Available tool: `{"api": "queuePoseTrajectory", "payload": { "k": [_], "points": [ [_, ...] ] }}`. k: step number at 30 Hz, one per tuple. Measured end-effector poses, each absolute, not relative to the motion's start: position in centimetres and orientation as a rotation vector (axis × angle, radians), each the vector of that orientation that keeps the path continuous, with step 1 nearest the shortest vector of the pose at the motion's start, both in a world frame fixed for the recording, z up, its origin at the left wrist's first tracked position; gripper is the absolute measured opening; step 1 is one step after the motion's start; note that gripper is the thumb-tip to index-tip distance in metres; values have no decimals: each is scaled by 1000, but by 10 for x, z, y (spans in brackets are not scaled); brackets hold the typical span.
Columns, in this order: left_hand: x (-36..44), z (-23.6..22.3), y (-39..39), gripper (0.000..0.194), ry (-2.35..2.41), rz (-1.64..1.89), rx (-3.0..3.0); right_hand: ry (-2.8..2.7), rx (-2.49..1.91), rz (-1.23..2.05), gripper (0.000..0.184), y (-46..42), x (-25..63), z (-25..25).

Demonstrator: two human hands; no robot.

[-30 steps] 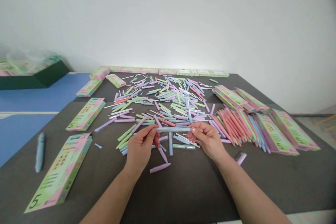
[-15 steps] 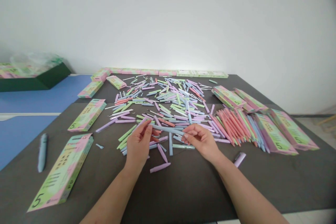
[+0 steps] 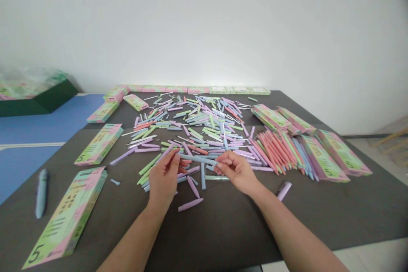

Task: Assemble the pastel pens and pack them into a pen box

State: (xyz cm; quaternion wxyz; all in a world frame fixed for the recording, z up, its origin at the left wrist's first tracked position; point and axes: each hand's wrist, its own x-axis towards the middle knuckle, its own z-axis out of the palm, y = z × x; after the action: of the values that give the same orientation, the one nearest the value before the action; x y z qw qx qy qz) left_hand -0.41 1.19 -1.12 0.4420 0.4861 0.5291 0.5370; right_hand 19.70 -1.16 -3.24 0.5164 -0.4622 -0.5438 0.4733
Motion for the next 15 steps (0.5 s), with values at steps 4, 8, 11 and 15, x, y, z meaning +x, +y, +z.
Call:
{"api": "queuePoseTrajectory", "payload": {
  "k": [4, 8, 11, 15],
  "points": [
    [-8, -18, 16, 45, 1291, 1331, 1208, -1349, -1118, 1119, 21, -11, 193, -37],
    [-11, -24, 20, 48, 1283, 1349, 1214, -1508, -1137, 1047, 15, -12, 191, -38],
    [-11, -25, 20, 49, 1290, 1324, 1239, -1618, -1188, 934, 13, -13, 192, -34],
    [-10, -22, 20, 48, 1246, 1330, 1223, -1828, -1281, 657, 14, -13, 194, -27]
  ]
}}
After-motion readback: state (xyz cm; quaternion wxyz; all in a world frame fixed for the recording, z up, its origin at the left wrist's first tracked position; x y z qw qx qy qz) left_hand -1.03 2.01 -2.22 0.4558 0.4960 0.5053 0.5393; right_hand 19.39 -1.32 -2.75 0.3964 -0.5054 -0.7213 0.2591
